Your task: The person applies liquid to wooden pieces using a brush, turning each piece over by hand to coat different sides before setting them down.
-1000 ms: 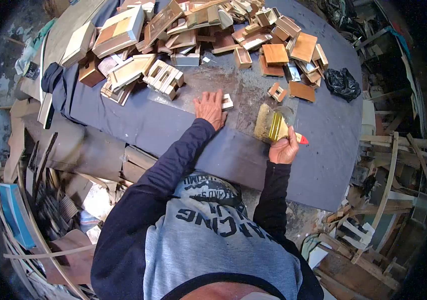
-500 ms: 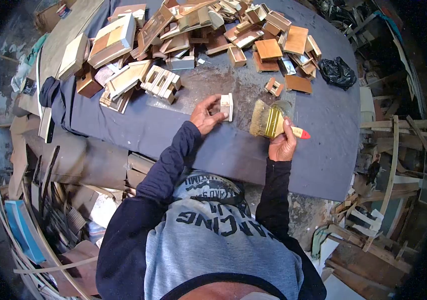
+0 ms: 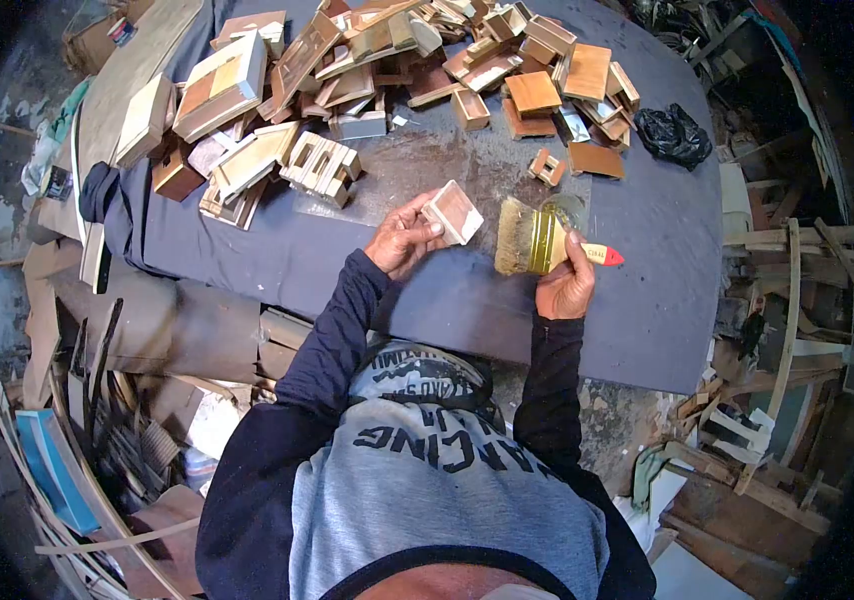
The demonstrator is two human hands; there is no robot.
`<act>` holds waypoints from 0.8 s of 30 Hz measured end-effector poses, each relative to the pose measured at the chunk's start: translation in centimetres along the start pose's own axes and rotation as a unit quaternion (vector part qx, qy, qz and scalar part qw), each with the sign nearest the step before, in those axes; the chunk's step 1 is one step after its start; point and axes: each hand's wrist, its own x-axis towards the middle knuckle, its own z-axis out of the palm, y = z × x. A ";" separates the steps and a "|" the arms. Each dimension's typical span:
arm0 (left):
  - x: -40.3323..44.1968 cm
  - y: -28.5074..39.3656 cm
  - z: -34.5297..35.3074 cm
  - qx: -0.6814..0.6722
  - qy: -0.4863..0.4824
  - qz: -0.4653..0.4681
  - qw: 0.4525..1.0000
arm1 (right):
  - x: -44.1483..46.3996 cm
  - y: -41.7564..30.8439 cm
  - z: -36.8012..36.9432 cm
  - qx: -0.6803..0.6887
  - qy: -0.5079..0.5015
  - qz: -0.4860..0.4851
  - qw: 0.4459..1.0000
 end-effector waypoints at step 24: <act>-0.3 0.2 2.0 0.640 0.123 0.252 0.715 | 0.1 0.4 1.5 -0.269 0.034 -0.110 0.956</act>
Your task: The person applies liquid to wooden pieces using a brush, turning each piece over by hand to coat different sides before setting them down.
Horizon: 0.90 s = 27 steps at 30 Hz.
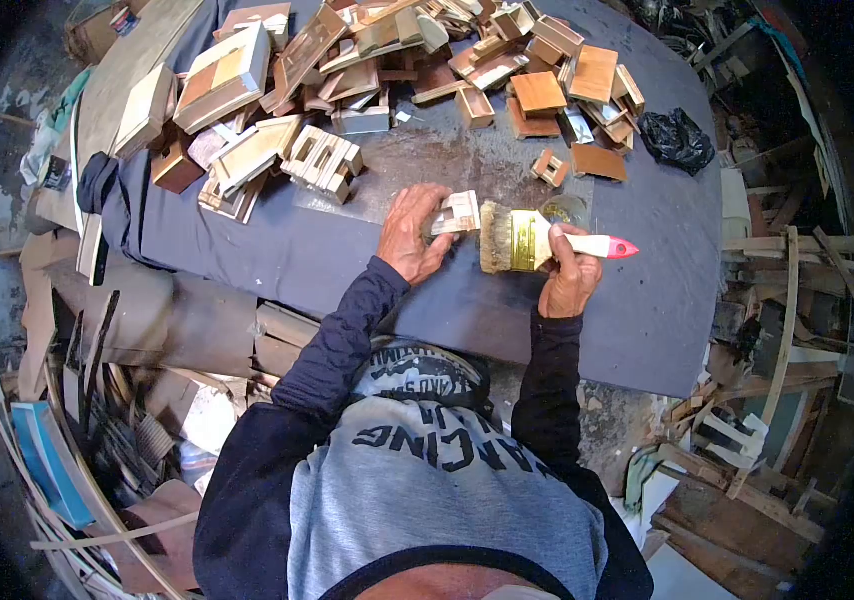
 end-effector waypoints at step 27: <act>0.2 -0.6 0.4 0.026 0.003 0.026 0.999 | 0.8 -1.6 1.1 -0.208 -0.103 -0.092 0.968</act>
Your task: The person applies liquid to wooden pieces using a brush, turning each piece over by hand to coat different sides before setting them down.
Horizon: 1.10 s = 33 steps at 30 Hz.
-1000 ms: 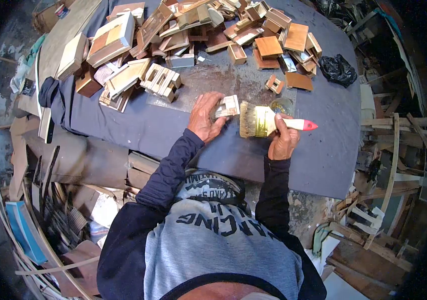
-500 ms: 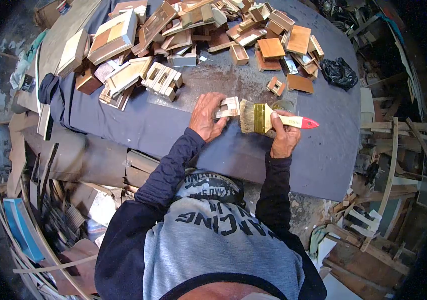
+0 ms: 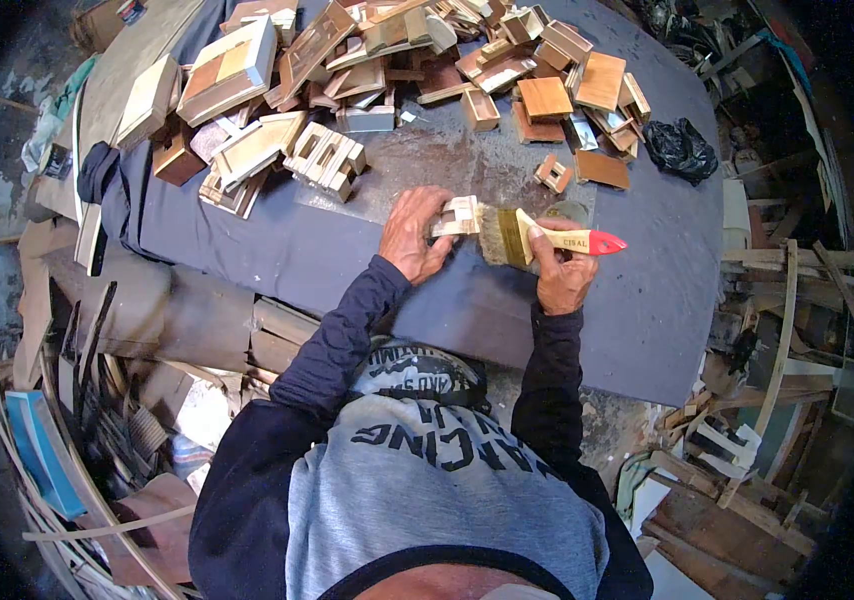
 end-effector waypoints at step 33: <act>-0.1 -0.7 0.1 0.027 -0.002 -0.045 0.999 | 0.6 -1.3 0.4 -0.053 -0.098 0.031 0.993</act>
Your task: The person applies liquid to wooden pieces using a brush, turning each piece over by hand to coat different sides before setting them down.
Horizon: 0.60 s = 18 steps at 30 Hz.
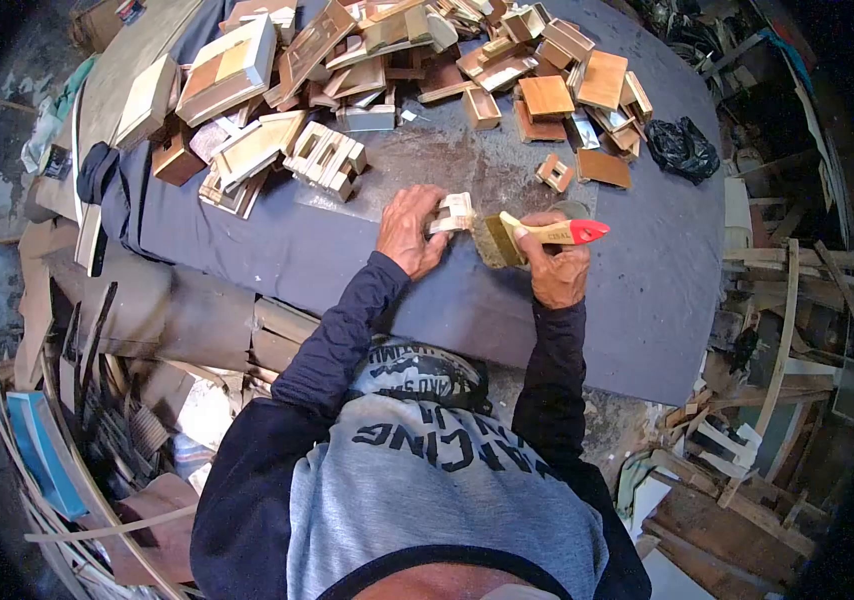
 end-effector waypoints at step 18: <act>-0.8 0.1 1.0 -0.016 -0.040 -0.077 0.996 | 1.1 0.9 0.8 -0.171 0.020 -0.201 0.964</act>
